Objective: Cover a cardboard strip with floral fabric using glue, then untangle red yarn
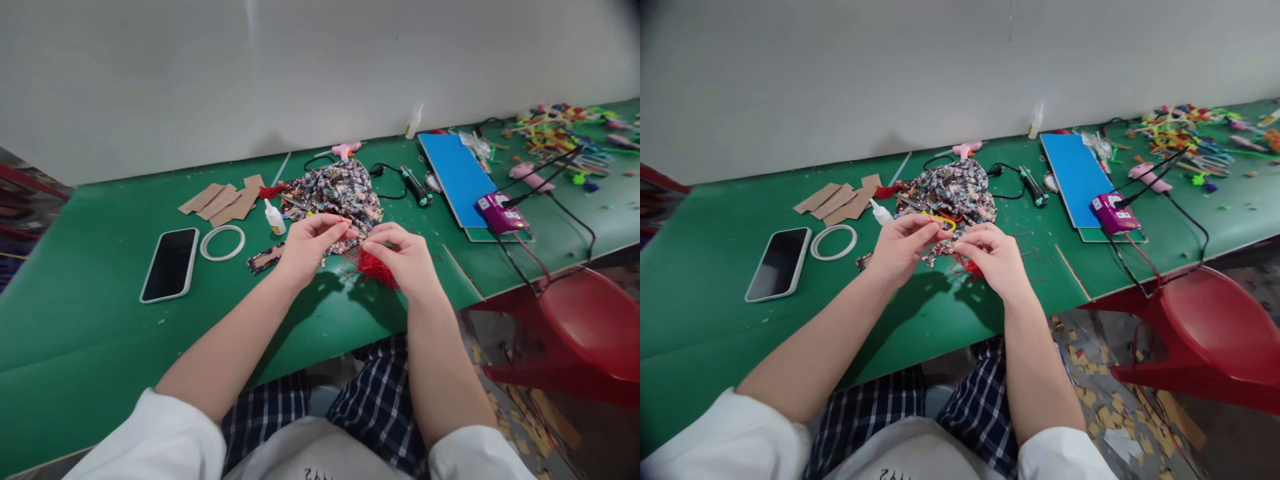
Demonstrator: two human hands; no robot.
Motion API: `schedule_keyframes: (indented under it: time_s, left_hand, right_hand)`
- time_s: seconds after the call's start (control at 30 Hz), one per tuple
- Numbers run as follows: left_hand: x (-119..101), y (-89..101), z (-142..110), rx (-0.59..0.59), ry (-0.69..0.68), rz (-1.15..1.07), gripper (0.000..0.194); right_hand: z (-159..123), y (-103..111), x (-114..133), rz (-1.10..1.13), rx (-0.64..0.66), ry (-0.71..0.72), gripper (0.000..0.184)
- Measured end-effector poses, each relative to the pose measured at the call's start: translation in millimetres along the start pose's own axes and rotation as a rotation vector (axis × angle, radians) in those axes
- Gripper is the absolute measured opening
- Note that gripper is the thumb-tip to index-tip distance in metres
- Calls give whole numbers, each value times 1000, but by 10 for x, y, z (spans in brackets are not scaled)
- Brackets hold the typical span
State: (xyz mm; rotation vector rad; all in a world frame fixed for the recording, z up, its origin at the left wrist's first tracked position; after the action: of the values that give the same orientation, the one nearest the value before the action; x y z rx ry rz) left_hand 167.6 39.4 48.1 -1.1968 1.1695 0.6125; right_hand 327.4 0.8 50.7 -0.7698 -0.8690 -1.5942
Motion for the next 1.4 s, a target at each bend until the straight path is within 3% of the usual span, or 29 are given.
schedule_keyframes:
  time_s: [0.27,0.53,1.2,1.4]
  left_hand:
    - [-89,-37,-93,66,-57,215,52]
    - [-136,-139,-230,6,-167,394,56]
    - [-145,-147,-220,65,-73,310,56]
    - [-139,-151,-234,81,-65,312,55]
  right_hand:
    - [-24,-7,154,10,-129,47,7]
    - [-52,-83,253,44,-134,44,8]
    - [-60,-83,195,128,-101,23,7]
    - [-39,-51,183,151,-203,13,6]
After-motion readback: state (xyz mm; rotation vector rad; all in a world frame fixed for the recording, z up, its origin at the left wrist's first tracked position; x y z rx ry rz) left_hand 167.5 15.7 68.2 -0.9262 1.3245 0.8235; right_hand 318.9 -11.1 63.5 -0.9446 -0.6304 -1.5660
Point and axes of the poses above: each hand's wrist, its own z-axis towards the middle knuckle, its own y-axis out of the back of the hand, x = y × z, the point moved 1 cm from there along z, towards the middle knuckle, and after that the axes turned 14 degrees about y, right-handed, at the moved point
